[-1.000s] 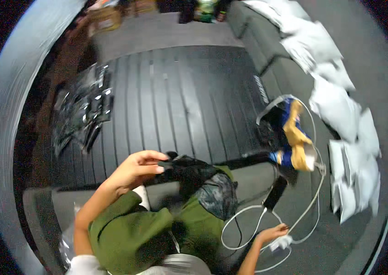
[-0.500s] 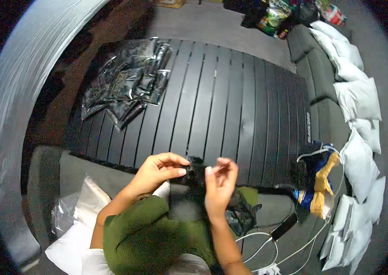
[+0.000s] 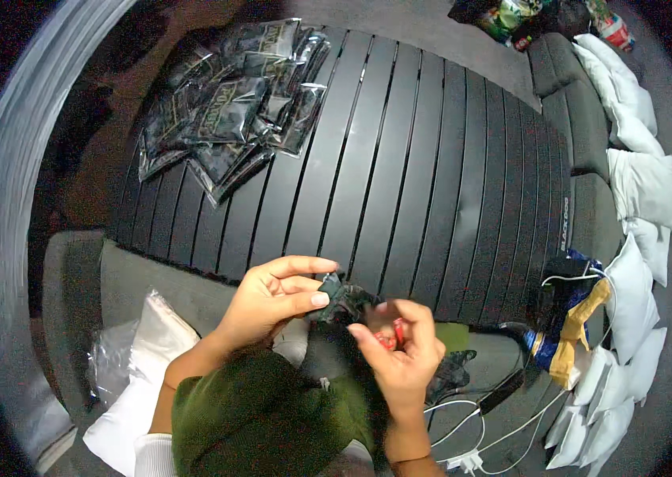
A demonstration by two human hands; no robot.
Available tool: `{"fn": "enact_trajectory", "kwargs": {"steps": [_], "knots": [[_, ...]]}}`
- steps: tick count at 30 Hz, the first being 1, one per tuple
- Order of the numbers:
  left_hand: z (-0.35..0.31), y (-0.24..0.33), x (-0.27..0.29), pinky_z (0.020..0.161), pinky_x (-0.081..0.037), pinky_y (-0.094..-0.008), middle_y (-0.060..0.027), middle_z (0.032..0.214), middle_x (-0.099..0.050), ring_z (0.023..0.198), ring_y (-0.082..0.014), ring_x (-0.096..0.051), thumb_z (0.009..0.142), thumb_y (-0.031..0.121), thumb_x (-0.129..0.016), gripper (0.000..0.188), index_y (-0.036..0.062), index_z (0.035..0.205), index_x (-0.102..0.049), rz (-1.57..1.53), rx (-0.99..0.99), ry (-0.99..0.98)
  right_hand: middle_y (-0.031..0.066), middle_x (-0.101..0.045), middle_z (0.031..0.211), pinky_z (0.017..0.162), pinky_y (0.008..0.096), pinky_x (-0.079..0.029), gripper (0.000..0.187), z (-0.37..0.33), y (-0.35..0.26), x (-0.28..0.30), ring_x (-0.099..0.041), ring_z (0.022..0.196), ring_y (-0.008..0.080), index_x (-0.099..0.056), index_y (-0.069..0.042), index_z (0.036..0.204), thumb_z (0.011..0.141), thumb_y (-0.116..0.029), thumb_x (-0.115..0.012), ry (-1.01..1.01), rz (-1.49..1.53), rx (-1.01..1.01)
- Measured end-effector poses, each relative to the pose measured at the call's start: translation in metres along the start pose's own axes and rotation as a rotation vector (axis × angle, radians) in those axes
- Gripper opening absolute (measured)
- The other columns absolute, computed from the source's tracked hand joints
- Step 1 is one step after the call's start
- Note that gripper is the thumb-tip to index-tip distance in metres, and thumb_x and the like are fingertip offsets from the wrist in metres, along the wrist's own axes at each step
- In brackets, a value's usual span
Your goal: Trimming loose threads from a camouflage garment with a utility cutter and folding it neatly for packaging.
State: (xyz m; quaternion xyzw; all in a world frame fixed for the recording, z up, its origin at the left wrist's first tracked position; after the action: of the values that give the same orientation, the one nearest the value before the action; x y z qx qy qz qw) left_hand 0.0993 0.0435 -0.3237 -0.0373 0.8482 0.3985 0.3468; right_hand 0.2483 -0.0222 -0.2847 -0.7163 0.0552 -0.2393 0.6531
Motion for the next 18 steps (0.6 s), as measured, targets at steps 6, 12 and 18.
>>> {"fn": "enact_trajectory", "kwargs": {"steps": [6,12,18], "knots": [[-0.011,0.009,-0.005,0.078,-0.047,-0.0238,-0.0136,0.095,-0.062,0.086,-0.0122,-0.059,0.078,-0.004,-0.057,0.04,-0.004,0.116,-0.047,0.029,-0.033,-0.007,-0.0037,-0.043,0.054,0.044,0.017,-0.031,0.03,-0.012,-0.01,-0.022,-0.036,0.048,0.0018,-0.045,-0.004,0.071,0.068,-0.01,-0.074,-0.138,-0.136,-0.089],[-0.021,0.014,-0.013,0.079,-0.046,-0.0224,-0.0137,0.095,-0.062,0.087,-0.0113,-0.058,0.079,-0.006,-0.056,0.045,-0.0038,0.121,-0.042,0.047,-0.123,-0.051,-0.0002,-0.045,0.053,0.043,0.0187,-0.035,0.026,-0.018,-0.018,-0.03,-0.04,0.048,0.0032,-0.045,-0.003,0.078,0.076,-0.016,-0.068,-0.185,-0.21,-0.028],[-0.026,0.016,-0.018,0.079,-0.045,-0.0214,-0.0142,0.094,-0.063,0.087,-0.0106,-0.057,0.078,-0.008,-0.055,0.054,-0.0025,0.128,-0.033,0.089,-0.153,-0.052,0.0,-0.045,0.053,0.042,0.0191,-0.035,0.022,-0.021,-0.019,-0.029,-0.04,0.047,0.0033,-0.047,-0.002,0.08,0.078,-0.014,-0.065,-0.157,-0.233,0.01]]}}
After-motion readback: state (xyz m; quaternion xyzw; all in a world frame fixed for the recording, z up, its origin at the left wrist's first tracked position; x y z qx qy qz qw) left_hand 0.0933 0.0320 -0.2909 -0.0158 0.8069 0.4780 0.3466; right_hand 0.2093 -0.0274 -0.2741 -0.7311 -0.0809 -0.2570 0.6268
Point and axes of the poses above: each hand's wrist, its own z-axis towards the middle knuckle, its own x-axis out of the back of the hand, y = z × x, the point moved 5 cm from there along z, towards the middle knuckle
